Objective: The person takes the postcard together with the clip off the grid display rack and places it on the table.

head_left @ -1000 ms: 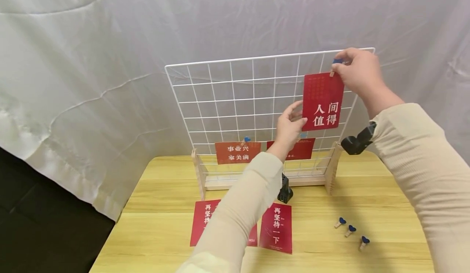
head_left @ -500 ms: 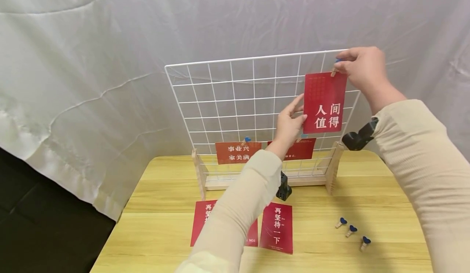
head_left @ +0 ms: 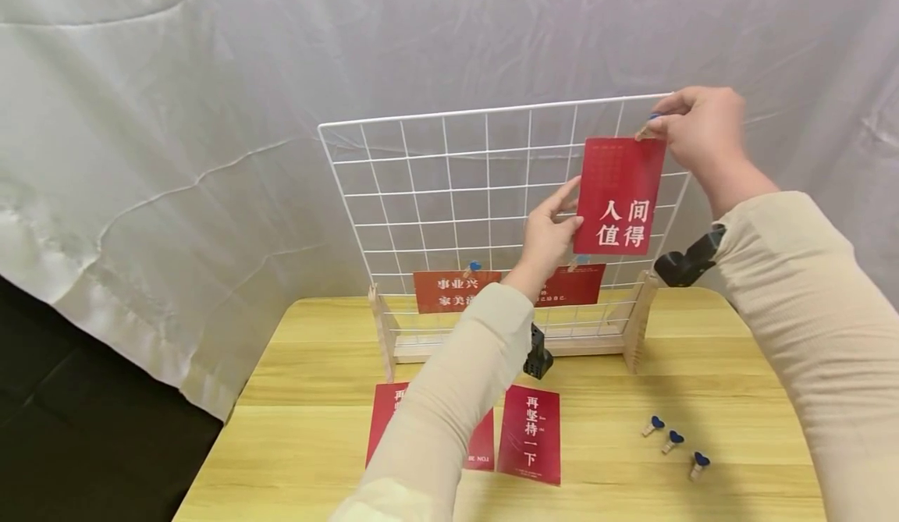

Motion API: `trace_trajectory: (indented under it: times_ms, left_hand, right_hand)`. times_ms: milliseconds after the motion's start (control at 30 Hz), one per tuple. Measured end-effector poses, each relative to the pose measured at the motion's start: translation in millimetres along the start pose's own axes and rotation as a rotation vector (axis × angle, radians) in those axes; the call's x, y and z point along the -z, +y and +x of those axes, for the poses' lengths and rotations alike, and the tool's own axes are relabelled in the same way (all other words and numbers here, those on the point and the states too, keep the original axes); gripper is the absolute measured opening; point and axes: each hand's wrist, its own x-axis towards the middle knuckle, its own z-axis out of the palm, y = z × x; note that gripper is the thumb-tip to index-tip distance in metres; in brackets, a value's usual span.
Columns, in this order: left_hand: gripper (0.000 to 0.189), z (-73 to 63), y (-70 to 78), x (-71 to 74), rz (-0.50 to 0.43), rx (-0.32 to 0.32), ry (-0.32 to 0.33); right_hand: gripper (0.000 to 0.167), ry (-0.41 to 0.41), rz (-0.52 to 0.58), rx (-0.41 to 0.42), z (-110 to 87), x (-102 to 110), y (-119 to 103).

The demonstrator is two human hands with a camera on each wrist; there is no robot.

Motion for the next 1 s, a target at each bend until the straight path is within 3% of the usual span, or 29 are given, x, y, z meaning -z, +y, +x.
trace_trajectory:
  times_ms: [200, 433, 533, 633, 800, 1000]
  left_hand:
    - [0.053, 1.1, -0.4, 4.4, -0.003, -0.006, 0.020]
    - [0.052, -15.6, 18.9, 8.5, 0.056, 0.051, 0.039]
    - [0.052, -18.3, 18.5, 9.0, 0.065, 0.056, 0.037]
    - [0.052, -20.4, 17.8, 9.1, 0.068, 0.067, 0.031]
    - [0.052, -22.7, 16.0, 10.5, 0.056, 0.083, 0.033]
    - [0.052, -25.4, 12.5, 15.4, 0.035, 0.078, 0.030]
  right_hand:
    - [0.035, 0.055, 0.008, 0.015, -1.6, -0.1, 4.6]
    - [0.033, 0.113, 0.052, 0.034, -3.8, -3.4, 13.6]
    - [0.034, 0.129, 0.086, 0.026, -4.9, -3.1, 15.2]
    - [0.029, 0.142, 0.157, 0.029, -6.1, -1.5, 18.1]
    - [0.005, 0.158, 0.352, 0.034, -9.0, 1.0, 25.6]
    - [0.016, 0.201, 0.465, 0.042, -12.8, 1.3, 31.2]
